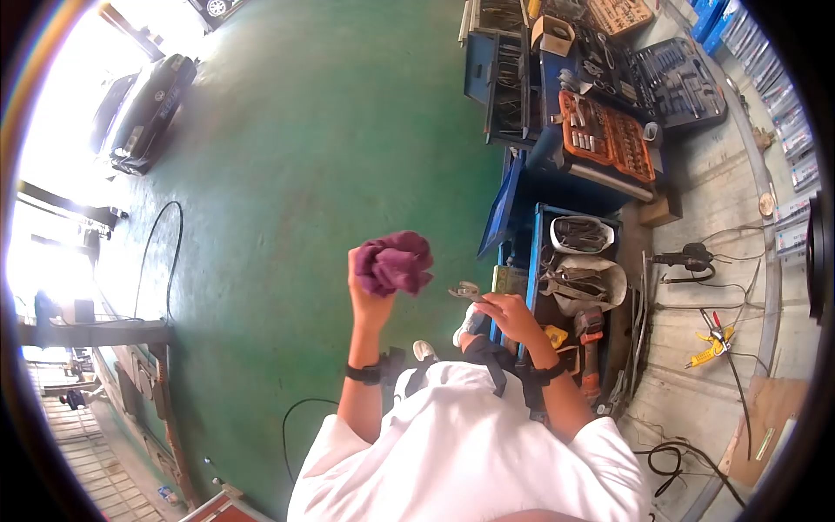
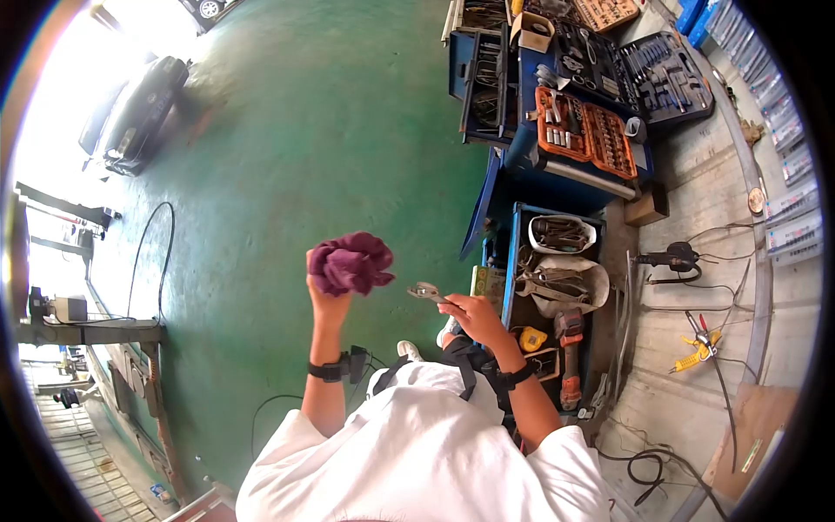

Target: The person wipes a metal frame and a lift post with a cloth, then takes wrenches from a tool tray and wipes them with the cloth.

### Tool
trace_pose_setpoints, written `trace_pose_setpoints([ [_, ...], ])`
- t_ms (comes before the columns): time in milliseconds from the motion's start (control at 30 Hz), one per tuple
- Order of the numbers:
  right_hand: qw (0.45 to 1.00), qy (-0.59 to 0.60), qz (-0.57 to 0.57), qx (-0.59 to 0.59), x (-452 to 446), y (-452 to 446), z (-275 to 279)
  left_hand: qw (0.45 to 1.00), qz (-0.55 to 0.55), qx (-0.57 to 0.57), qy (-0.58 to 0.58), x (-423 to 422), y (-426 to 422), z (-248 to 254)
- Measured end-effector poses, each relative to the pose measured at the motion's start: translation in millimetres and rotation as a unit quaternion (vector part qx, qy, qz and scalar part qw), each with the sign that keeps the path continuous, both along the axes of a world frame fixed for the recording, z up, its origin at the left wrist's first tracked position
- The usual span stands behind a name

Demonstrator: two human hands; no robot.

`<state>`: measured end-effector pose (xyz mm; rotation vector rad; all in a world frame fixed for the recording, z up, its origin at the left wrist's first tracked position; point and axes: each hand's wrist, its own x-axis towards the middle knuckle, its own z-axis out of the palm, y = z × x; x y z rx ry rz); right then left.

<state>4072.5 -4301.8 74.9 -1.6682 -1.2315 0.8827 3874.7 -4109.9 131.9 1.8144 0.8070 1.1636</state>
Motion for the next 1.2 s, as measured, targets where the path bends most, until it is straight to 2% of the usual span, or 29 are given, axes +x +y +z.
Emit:
trace_pose_setpoints([
  [67, 0.995, -0.063, 0.047, 0.061, -16.0, 6.1, 2.3, 0.989, -0.054, -0.117, -0.068, -37.2, 0.1, -9.3],
  [100, 0.995, -0.066, 0.052, 0.061, -26.4, 10.3, 4.7, 0.989, -0.049, -0.116, -0.071, -50.3, -6.5, -15.5],
  [167, 0.990, -0.067, 0.084, 0.087, -50.8, 19.5, 7.9, 0.972, -0.097, -0.209, -0.041, -77.3, -24.9, -28.8],
  [200, 0.984, -0.058, 0.090, 0.144, -65.8, 27.1, 7.6, 0.977, -0.109, -0.186, -0.007, -87.3, -37.0, -33.0],
  [233, 0.982, -0.061, 0.093, 0.149, -80.1, 32.6, 16.5, 0.978, -0.107, -0.180, -0.010, -94.7, -48.9, -35.0],
  [300, 0.980, -0.089, 0.112, 0.141, -108.5, 36.8, 37.3, 0.949, -0.229, -0.208, -0.057, -110.6, -72.7, -39.8],
  [367, 0.972, -0.089, 0.136, 0.168, -131.8, 44.9, 40.5, 0.947, -0.219, -0.232, -0.022, -127.1, -86.7, -52.6],
  [433, 0.949, -0.155, 0.187, 0.203, -150.4, 49.5, 39.2, 0.942, -0.213, -0.260, 0.015, -138.1, -90.3, -57.2],
  [500, 0.955, -0.128, 0.182, 0.196, -167.3, 48.2, 44.8, 0.959, -0.220, -0.157, 0.088, -148.3, -87.7, -58.1],
  [533, 0.960, -0.121, 0.171, 0.188, -173.3, 48.2, 50.8, 0.933, -0.210, -0.291, -0.025, -150.5, -94.7, -48.5],
  [567, 0.964, -0.113, 0.160, 0.181, -178.7, 49.9, 56.9, 0.935, -0.206, -0.288, -0.027, -153.1, -97.6, -53.6],
  [633, 0.965, -0.109, 0.165, 0.174, -184.6, 51.1, 66.2, 0.909, -0.198, -0.342, -0.134, -155.2, -99.6, -58.5],
  [700, 0.967, -0.106, 0.160, 0.167, -188.5, 51.0, 69.5, 0.910, -0.204, -0.326, -0.153, -158.1, -100.2, -58.8],
  [800, 0.966, -0.115, 0.142, 0.183, -188.9, 46.3, 74.0, 0.946, -0.201, -0.235, -0.093, -162.9, -97.0, -59.8],
  [900, 0.974, -0.095, 0.114, 0.174, -182.1, 39.7, 87.2, 0.947, -0.193, -0.239, -0.087, -172.6, -98.2, -58.3],
  [967, 0.987, 0.041, 0.092, 0.125, -177.6, 36.3, 91.0, 0.945, -0.188, -0.251, -0.091, -180.0, -100.0, -52.6],
  [1067, 0.985, 0.037, 0.108, 0.127, -173.3, 37.0, 92.7, 0.942, -0.188, -0.264, -0.084, -183.3, -105.6, -27.9],
  [1133, 0.983, 0.028, 0.119, 0.139, -176.0, 38.4, 93.2, 0.946, -0.203, -0.245, -0.061, -186.0, -103.2, -29.7],
  [1200, 0.977, 0.095, 0.127, 0.144, -181.8, 39.1, 88.7, 0.949, -0.216, -0.227, -0.038, -191.3, -99.8, -32.9],
])
